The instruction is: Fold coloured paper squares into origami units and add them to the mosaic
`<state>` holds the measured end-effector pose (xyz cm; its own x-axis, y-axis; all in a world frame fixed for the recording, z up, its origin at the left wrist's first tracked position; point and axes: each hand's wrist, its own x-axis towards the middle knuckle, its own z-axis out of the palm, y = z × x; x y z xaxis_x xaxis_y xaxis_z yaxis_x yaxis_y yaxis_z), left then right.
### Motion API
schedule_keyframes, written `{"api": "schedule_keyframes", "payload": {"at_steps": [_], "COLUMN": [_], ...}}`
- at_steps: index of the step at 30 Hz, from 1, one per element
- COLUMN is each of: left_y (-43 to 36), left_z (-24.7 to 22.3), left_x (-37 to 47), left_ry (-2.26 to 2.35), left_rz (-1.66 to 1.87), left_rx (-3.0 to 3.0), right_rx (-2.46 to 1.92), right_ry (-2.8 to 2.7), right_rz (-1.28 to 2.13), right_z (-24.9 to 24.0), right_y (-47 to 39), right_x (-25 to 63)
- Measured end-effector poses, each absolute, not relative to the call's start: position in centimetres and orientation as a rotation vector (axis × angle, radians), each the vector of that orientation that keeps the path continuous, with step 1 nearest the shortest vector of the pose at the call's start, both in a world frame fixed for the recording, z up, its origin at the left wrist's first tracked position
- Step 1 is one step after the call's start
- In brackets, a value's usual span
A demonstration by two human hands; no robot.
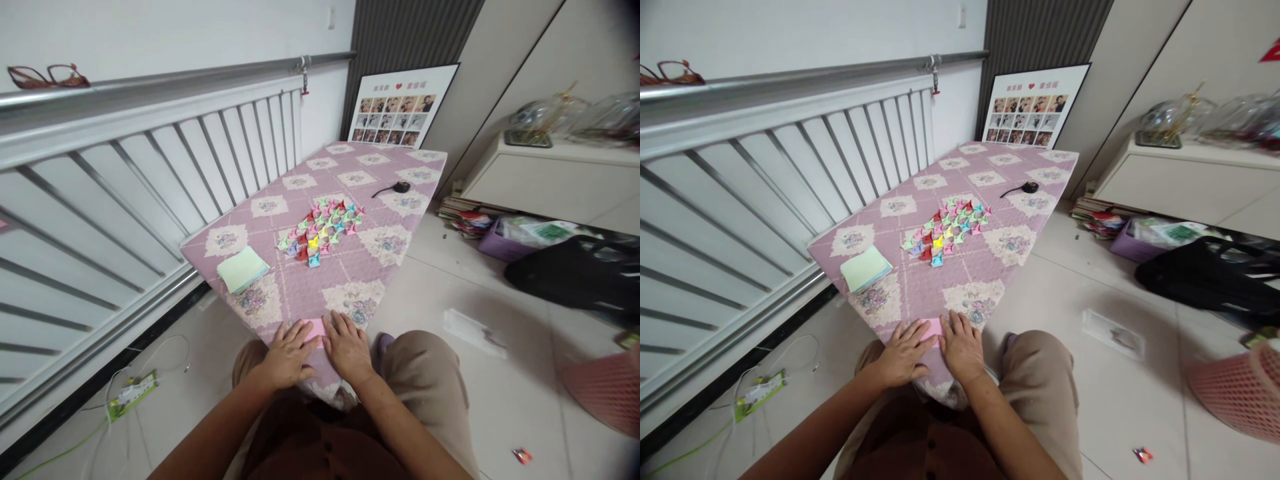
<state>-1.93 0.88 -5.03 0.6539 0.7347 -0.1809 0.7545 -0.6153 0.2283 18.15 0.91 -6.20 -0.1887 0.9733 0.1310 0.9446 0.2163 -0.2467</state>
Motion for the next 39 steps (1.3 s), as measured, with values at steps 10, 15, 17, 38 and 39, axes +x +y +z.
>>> {"api": "schedule_keyframes", "payload": {"at_steps": [10,15,17,38,39], "left_y": [-1.8,-3.0,-3.1,-2.1,-1.9], "left_z": [-6.1,-5.7,-5.4,-1.1,-0.7], "left_x": [-4.7,-4.4,-4.3,0.0,-0.2], "left_ry": [1.365,1.442,1.45,1.526,1.497], "left_rz": [0.005,0.069,0.104,0.896,0.9], "left_rx": [2.508,2.44,2.409,1.531,1.557], "right_rx": [-1.848,-1.817,-1.795,-1.299,-1.268], "right_ry": [-2.115,-2.008,-1.917,-0.78,-0.735], "right_rz": [0.23,0.311,0.375,1.544,1.593], "right_z": [-6.6,-7.0,-7.1,-1.6,-1.3], "right_y": [0.9,1.0,1.2,-1.6,-1.8], "right_x": [18.1,18.2,18.2,15.7,15.6]}}
